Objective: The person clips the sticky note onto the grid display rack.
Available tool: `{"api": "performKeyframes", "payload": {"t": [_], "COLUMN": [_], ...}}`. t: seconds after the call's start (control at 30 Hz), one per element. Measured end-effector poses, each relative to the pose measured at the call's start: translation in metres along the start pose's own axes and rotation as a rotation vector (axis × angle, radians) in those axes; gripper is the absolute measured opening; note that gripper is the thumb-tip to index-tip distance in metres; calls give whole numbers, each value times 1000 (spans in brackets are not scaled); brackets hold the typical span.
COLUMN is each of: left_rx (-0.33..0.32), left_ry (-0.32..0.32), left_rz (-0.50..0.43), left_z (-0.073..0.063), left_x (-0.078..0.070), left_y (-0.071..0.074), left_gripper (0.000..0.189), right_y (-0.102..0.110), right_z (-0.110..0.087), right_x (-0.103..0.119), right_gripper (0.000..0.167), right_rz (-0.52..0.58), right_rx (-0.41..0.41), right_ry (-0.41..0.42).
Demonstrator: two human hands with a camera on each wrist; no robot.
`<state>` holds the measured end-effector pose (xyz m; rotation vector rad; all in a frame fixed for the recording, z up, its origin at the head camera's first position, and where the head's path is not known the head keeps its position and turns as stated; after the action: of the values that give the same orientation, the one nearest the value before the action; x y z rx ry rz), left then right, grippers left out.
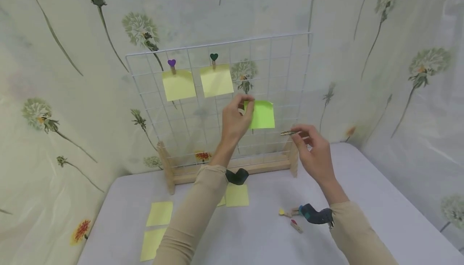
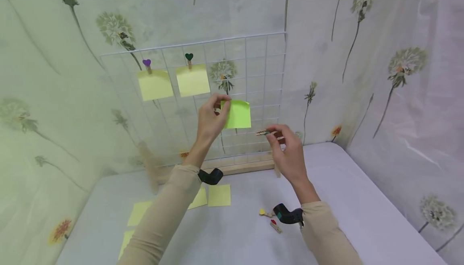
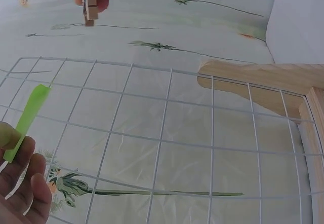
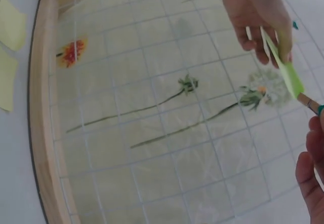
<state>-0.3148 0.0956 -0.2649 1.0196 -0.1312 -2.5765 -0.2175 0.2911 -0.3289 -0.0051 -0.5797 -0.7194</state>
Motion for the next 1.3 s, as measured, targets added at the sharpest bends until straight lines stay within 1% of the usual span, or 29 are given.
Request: {"api": "performKeyframes", "payload": {"t": [0.1,0.17,0.37,0.63,0.77,0.93,1.1,1.2,1.3], "left_rx": [-8,-14,-21,-20,-27,-37,-32,-41,-50], "left_ry": [-6,-4,-3,-16,-20,-30,-33,-34,-50], "left_rz": [5,12,30,36,38,14,11,10,15], "left_z": [4,6,11,18,21,26,30,31,32], "left_x": [0,-1,-6,-12,-14,-18,-20,-21,-23], "left_y": [0,-1,-5,-9,-9,-11,-13,-15,-16], "left_gripper": [11,11,12,11,11,12,13,12,12], "right_y": [-1,-1,-2,-5,-7,-9,-10,-12,-13], "right_z": [10,14,21,33,42,53,59,62,66], "right_x": [4,6,11,14,18,23,25,26,27], "right_gripper": [22,22,21,21,21,20,20,20,20], "right_rz": [17,29,56,50,54,69,47,41,35], "right_rx": [-14,-20,-14,-33,-37,-46,-50,-47,-48], "right_ry": [0,-14,-50,-52,-46,-25,-7,-3,-3]}}
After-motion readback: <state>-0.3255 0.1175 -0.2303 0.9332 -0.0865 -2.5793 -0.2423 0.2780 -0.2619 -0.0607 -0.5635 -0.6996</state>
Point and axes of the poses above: each hand's wrist, its own z-axis towards the middle knuckle, its own y-axis out of the back of the hand, x = y × z, the point moved 3 cm from there along z, towards the middle knuckle, and after that the axes turned 9 degrees about -x, right-handed, at the moved point
